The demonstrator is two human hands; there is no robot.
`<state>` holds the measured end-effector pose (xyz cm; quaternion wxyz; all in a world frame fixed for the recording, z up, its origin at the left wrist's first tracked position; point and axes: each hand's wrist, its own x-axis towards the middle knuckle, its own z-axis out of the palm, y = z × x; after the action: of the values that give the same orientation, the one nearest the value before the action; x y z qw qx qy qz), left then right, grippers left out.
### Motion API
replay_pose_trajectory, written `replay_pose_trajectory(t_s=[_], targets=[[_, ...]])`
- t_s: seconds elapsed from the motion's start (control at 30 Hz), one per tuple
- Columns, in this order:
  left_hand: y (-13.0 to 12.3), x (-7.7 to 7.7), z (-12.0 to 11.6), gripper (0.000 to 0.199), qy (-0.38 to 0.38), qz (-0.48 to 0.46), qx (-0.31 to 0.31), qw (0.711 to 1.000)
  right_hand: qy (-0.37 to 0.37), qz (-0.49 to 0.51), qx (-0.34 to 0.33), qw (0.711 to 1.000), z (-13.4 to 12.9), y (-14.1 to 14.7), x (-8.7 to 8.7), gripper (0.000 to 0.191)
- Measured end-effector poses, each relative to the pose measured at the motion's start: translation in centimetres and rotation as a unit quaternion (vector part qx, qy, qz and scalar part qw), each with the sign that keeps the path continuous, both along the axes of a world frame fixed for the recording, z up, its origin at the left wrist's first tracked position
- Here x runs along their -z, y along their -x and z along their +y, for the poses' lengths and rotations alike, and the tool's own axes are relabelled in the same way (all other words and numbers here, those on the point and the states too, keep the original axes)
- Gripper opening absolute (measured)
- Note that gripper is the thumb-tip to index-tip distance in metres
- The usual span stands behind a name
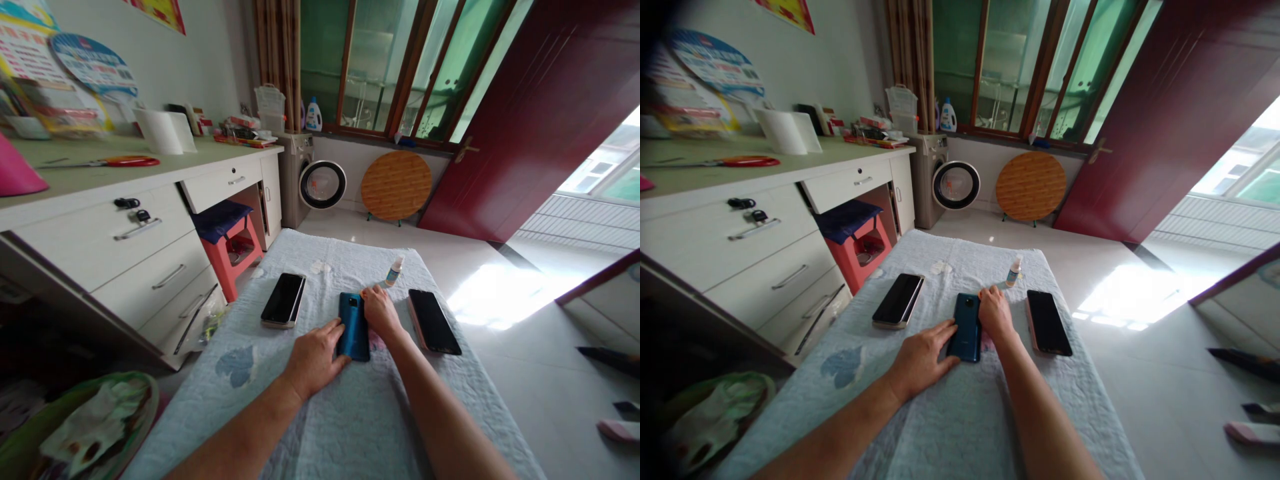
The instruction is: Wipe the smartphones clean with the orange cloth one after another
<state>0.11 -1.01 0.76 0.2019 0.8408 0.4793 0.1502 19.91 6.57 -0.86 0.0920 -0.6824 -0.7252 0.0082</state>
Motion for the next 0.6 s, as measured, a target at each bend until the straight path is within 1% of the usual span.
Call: replay_pose_trajectory(t_s=[0.2, 0.27, 0.4, 0.5, 0.6], targets=[[0.1, 0.3, 0.1, 0.055, -0.006, -0.004, 0.004, 1.0, -0.003, 0.032, 0.008, 0.999, -1.8, 0.5, -0.3, 0.025], [0.1, 0.4, 0.1, 0.056, -0.008, -0.005, 0.006, 1.0, -0.008, 0.053, -0.01, 0.999, -2.5, 0.5, -0.5, 0.025], [0.1, 0.4, 0.2, 0.057, -0.007, -0.004, 0.006, 1.0, -0.013, 0.069, -0.072, 0.995, -3.6, 0.2, -0.8, 0.024], [0.1, 0.3, 0.2, 0.055, -0.006, 0.0, 0.007, 1.0, -0.033, 0.072, -0.099, 0.992, -3.6, 0.0, -0.7, 0.024], [0.1, 0.2, 0.2, 0.054, -0.008, 0.002, 0.013, 1.0, -0.062, 0.086, -0.099, 0.989, -2.8, 0.0, -0.4, 0.024]])
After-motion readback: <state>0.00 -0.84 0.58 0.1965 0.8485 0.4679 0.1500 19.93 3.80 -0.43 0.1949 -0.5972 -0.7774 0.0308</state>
